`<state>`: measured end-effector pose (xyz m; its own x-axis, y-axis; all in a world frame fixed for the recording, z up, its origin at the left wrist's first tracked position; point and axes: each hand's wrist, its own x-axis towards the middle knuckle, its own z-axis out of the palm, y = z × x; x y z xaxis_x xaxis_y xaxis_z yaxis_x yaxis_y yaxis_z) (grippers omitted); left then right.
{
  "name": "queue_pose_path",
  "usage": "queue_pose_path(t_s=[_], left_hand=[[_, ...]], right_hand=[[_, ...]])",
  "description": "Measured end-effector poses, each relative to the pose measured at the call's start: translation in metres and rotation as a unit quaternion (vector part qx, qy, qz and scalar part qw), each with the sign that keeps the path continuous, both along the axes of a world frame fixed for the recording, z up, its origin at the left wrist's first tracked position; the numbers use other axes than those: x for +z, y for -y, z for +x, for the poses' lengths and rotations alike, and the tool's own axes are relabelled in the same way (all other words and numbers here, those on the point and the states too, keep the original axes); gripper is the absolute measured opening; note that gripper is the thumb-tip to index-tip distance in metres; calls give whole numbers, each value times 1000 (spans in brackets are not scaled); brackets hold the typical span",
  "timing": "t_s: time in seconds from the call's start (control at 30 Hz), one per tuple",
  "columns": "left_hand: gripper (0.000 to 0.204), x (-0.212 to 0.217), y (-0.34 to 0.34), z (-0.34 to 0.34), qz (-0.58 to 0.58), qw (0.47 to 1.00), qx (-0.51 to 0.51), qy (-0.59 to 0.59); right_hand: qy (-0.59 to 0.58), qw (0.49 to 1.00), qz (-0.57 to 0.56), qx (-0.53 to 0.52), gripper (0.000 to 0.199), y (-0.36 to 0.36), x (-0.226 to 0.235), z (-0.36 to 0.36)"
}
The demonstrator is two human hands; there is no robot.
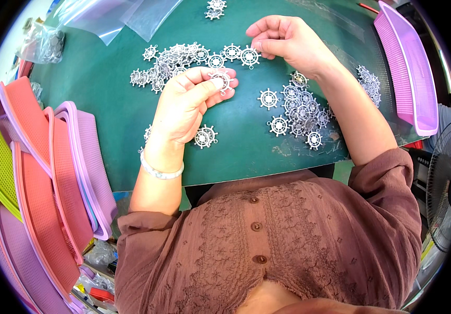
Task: The person picks up small silver ship-wheel-shaped metal pieces from a green table and links them together by hand. They repeatedly pick up two pieces, interlock them, and place the connected pair back on the table, continuing this process throughout the clip.
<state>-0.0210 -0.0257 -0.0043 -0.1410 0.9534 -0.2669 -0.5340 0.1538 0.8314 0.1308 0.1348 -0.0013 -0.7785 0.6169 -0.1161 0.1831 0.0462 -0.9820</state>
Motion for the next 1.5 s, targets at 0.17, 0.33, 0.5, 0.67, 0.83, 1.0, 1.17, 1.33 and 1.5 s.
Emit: queue_pose_path(t_s=[0.17,0.33,0.5,0.67,0.83,1.0,1.17,1.33,1.5], left_hand=[[12,0,0,0,1,1000,1,-1],[12,0,0,0,-1,1000,2,-7],[11,1,0,0,1,1000,-1,-11],[11,-1,1,-4,-6,999,-12,-32],[11,-3,0,-4,-11,1000,-9,-25],[10,0,1,-4,-12,999,-5,-29],[9,3,-1,-1,-24,999,18,-23],[10,3,1,0,-16,999,3,-32],[10,0,1,-1,-12,999,0,-32]], right_hand=[[4,1000,15,-6,24,-3,-2,1],[10,999,35,-8,23,-4,-4,1],[32,990,138,-23,26,-9,-11,2],[103,925,366,-19,31,-15,-11,0],[93,850,515,58,38,-1,-6,-13],[125,842,516,96,30,1,-10,-22],[51,832,543,105,28,-1,-8,-18],[56,923,369,99,22,-2,-5,-11],[41,976,182,112,19,-8,4,-6]])
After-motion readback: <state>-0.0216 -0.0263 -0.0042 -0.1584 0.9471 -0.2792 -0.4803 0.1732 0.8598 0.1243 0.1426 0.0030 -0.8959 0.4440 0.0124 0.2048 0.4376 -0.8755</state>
